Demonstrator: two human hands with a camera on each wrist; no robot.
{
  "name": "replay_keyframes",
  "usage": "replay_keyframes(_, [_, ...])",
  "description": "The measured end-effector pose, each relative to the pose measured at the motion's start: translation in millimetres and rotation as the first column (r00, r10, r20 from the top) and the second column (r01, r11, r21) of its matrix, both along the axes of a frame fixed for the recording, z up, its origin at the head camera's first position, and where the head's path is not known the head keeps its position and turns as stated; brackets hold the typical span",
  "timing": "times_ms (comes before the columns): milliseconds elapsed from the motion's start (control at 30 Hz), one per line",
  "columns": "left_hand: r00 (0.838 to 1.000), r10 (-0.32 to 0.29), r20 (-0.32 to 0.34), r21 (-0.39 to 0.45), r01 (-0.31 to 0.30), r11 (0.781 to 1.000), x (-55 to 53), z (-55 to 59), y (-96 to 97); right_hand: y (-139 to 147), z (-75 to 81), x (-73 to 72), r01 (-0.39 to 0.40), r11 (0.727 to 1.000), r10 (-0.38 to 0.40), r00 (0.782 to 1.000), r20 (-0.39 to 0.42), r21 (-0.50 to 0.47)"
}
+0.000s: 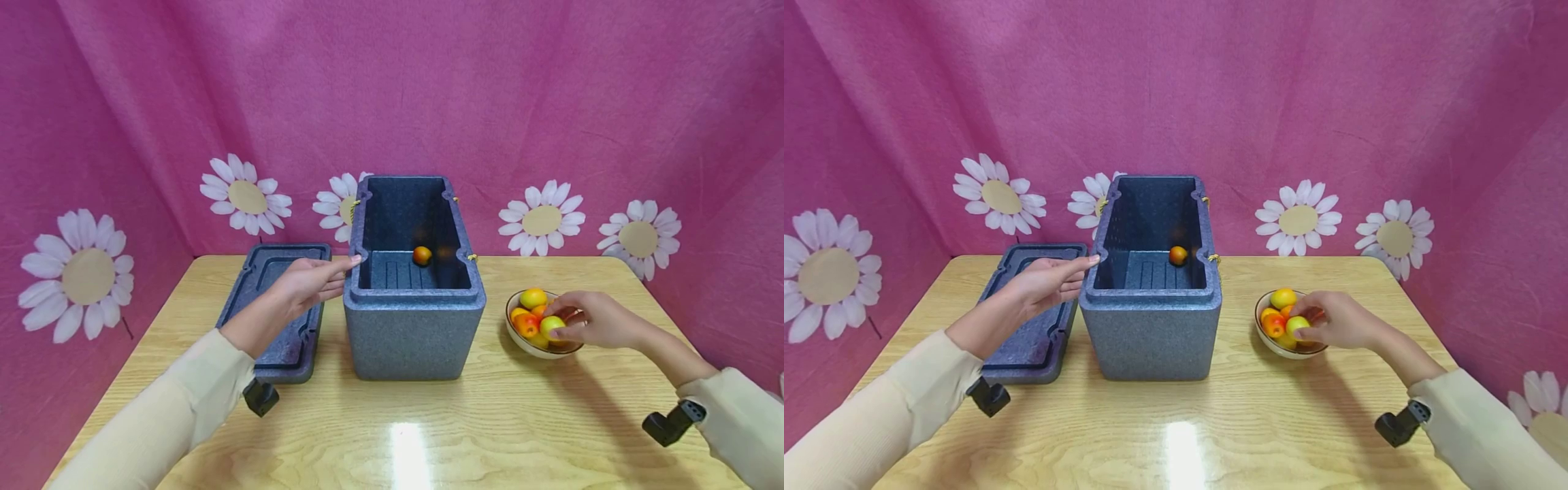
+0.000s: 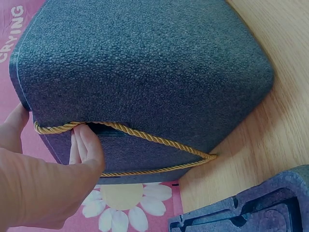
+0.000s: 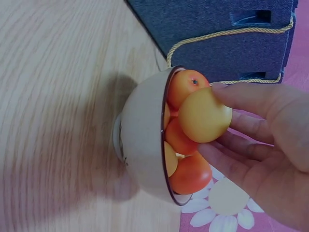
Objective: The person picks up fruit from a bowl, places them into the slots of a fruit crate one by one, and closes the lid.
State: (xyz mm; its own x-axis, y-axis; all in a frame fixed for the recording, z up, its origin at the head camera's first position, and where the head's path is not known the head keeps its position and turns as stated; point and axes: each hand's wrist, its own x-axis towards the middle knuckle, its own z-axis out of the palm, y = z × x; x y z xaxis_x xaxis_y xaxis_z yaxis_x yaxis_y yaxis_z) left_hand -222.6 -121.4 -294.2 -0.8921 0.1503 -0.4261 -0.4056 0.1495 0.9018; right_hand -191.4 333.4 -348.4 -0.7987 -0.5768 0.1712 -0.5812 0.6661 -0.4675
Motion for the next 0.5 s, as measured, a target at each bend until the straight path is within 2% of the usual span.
replay_keyframes(267, [1.000, 0.011, 0.004, -0.008, -0.011, 1.000, -1.2, 0.3, 1.0, -1.7, 7.9, -2.8, 0.014, 1.000, -0.014, 1.000, -0.005, -0.013])
replay_keyframes(500, [1.000, 0.018, 0.008, -0.017, -0.018, 1.000, -1.2, -1.5, 1.4, -4.9, 17.5, -9.4, 0.101, 0.995, -0.102, 0.992, 0.072, 0.021])
